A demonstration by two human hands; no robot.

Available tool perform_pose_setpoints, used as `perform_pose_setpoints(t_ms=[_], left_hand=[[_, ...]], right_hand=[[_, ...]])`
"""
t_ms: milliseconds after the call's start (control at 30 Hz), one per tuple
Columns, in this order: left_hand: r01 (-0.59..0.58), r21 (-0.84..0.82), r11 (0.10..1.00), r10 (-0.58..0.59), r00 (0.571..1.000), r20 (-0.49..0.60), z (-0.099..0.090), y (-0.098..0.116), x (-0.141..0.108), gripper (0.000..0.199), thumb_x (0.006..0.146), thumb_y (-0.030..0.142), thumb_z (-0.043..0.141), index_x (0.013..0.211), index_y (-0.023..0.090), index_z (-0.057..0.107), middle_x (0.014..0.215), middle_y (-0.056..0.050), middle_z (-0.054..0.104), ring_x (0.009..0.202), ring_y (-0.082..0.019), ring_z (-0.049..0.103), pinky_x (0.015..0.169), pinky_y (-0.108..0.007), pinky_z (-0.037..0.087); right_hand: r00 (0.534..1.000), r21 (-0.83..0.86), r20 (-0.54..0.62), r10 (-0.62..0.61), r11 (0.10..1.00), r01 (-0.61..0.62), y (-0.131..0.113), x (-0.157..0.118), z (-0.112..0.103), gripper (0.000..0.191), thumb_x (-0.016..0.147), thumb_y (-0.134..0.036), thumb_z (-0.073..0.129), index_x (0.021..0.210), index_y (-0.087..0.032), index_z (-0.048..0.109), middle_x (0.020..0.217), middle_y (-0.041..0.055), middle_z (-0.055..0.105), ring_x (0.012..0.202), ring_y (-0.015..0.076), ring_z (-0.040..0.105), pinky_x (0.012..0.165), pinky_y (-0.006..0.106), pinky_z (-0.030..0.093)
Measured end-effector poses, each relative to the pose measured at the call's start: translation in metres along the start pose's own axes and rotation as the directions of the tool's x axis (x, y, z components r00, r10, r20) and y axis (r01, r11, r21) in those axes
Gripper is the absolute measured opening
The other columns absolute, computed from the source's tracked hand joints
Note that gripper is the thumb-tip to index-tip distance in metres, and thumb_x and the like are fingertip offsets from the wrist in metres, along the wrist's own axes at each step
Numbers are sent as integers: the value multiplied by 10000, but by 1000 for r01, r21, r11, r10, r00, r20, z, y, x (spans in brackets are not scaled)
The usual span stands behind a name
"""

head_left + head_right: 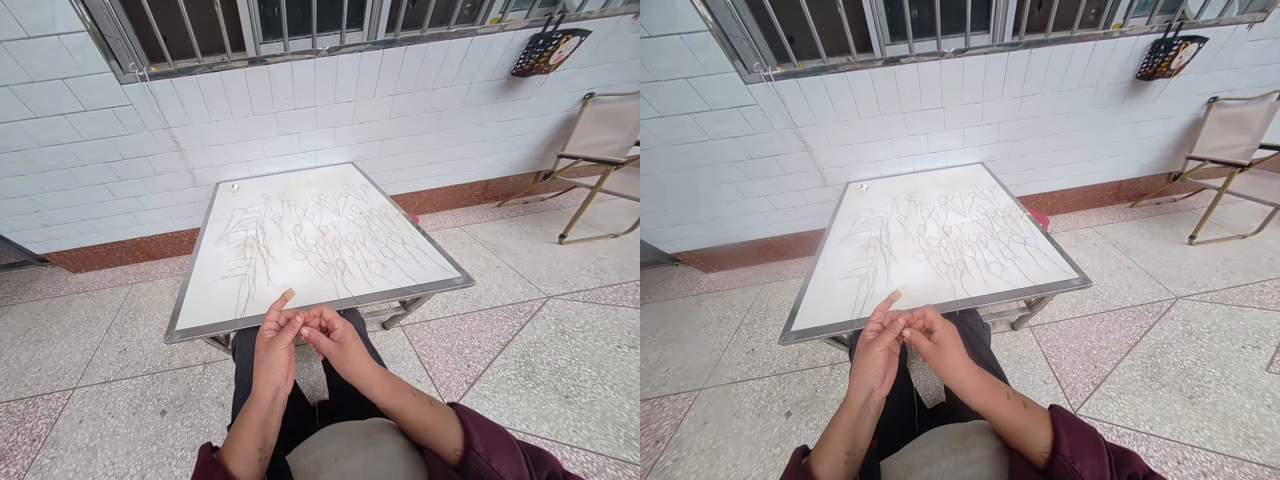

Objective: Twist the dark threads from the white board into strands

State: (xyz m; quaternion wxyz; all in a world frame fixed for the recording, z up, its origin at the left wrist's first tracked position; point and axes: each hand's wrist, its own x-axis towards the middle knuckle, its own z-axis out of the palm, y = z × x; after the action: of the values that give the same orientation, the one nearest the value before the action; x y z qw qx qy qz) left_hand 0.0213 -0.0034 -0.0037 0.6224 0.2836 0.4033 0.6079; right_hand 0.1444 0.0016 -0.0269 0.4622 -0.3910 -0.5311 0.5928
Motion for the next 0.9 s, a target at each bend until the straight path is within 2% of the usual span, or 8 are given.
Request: perform_pose_setpoints(t_ms=[200,400,500,600,733,833,900], left_hand=[[-29,-26,999,28,997,-67,-9,1,0,486,729,276,815,1190,205,679,886,-24,705,776,-113,624,728,-234,489],[-85,-31,996,77,977,-197,-31,9,3,457,700,268,838,1131,199,707,928,-35,689,819,-119,632,795,-254,506],[-115,1,993,111,954,-277,-46,12,3,517,711,280,831,1196,232,659,1086,-54,666,924,-146,636,802,-269,513],[-54,116,992,88,948,-307,-63,13,-7,556,757,356,793,1264,248,592,1171,-78,647,977,-177,640,793,-298,523],[48,229,972,9,970,-242,-85,11,-23,677,787,445,741,1374,233,478,1105,-106,686,882,-200,677,740,-328,533],[47,289,956,26,969,-245,-99,11,-23,767,755,408,769,1417,229,426,1005,-79,714,738,-160,666,651,-281,509],[28,323,946,65,960,-272,-109,11,-16,762,723,393,787,1389,208,468,930,-61,722,646,-133,631,587,-252,475]], right_hand=[[1000,23,-18,19,1000,-19,-1,0,1,224,826,-384,656,913,-212,542,691,-49,566,515,81,458,443,192,411],[998,-3,49,51,999,-51,8,11,12,170,831,-334,635,896,-206,544,721,-38,592,553,88,522,453,190,437],[996,-20,69,52,998,-51,14,32,24,149,839,-316,622,909,-208,546,728,-40,598,564,90,541,466,195,456],[996,-47,80,36,998,-32,18,62,41,126,835,-290,617,898,-209,543,725,-41,598,574,95,560,476,199,471],[993,-133,91,79,989,-66,28,102,70,71,834,-219,599,867,-208,537,729,-36,602,582,99,586,460,191,476],[990,-167,102,102,982,-84,41,124,90,74,828,-187,601,848,-202,531,717,-33,598,569,97,578,445,189,476],[988,-186,105,109,979,-88,51,136,100,83,828,-184,609,840,-199,529,718,-31,599,570,96,582,444,186,477]])
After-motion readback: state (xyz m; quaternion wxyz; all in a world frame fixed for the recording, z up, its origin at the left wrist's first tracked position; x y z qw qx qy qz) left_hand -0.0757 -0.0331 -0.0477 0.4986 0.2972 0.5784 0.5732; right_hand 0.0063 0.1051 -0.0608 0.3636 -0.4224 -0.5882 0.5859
